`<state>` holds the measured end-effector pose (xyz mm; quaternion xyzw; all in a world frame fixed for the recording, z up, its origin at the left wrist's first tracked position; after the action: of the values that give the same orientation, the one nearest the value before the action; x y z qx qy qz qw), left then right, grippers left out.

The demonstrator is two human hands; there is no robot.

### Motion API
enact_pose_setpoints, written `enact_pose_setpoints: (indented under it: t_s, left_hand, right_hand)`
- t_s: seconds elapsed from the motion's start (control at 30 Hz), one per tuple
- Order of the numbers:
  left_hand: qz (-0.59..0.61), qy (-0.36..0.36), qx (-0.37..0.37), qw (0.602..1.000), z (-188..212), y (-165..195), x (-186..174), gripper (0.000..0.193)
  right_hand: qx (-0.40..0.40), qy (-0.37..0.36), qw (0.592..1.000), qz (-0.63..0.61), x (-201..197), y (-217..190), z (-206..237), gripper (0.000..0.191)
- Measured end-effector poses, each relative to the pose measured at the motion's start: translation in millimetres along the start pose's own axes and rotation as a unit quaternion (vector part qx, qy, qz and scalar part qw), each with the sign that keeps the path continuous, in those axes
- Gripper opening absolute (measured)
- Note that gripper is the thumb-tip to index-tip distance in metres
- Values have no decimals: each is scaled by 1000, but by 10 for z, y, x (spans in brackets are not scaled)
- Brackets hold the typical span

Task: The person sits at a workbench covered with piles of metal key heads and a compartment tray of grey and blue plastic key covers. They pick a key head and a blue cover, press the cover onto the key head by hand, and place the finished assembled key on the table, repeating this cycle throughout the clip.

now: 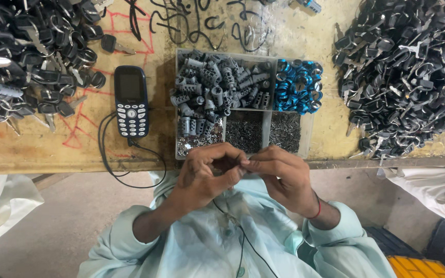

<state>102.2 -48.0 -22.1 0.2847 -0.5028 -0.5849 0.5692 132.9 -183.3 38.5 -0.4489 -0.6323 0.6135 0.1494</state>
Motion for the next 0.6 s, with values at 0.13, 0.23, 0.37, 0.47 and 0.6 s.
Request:
enact_pose_setpoints:
  t_s: [0.13, 0.23, 0.37, 0.47, 0.6]
  left_hand:
    - [-52, 24, 52, 997, 25, 22, -42, 20]
    - [32, 3, 15, 999, -14, -121, -38, 20]
    - [51, -12, 14, 999, -103, -201, -46, 17]
    - [-11, -15, 59, 998, -103, -122, -51, 15]
    - [-33, -24, 76, 996, -107, -46, -58, 14]
  right_hand:
    - [52, -33, 998, -24, -8, 35, -87, 32]
    - [50, -38, 995, 71, -153, -27, -251, 29]
    - [-16, -7, 929, 369, -323, -102, -675, 20]
    - [-11, -44, 877, 478, -231, 130, -1024, 22]
    - [1, -83, 845, 529, -174, 393, -1145, 17]
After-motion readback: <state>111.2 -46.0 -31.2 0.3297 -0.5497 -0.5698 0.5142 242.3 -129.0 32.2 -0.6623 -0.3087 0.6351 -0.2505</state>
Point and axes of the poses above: each hand's wrist, its own z-axis away from the middle knuckle, its own x-axis out of the palm, y = z × x, the point moved 9 cm from there along -z, towards the middle knuckle, and after that the axes turned 5 degrees about -z, right-handed, at the moved point
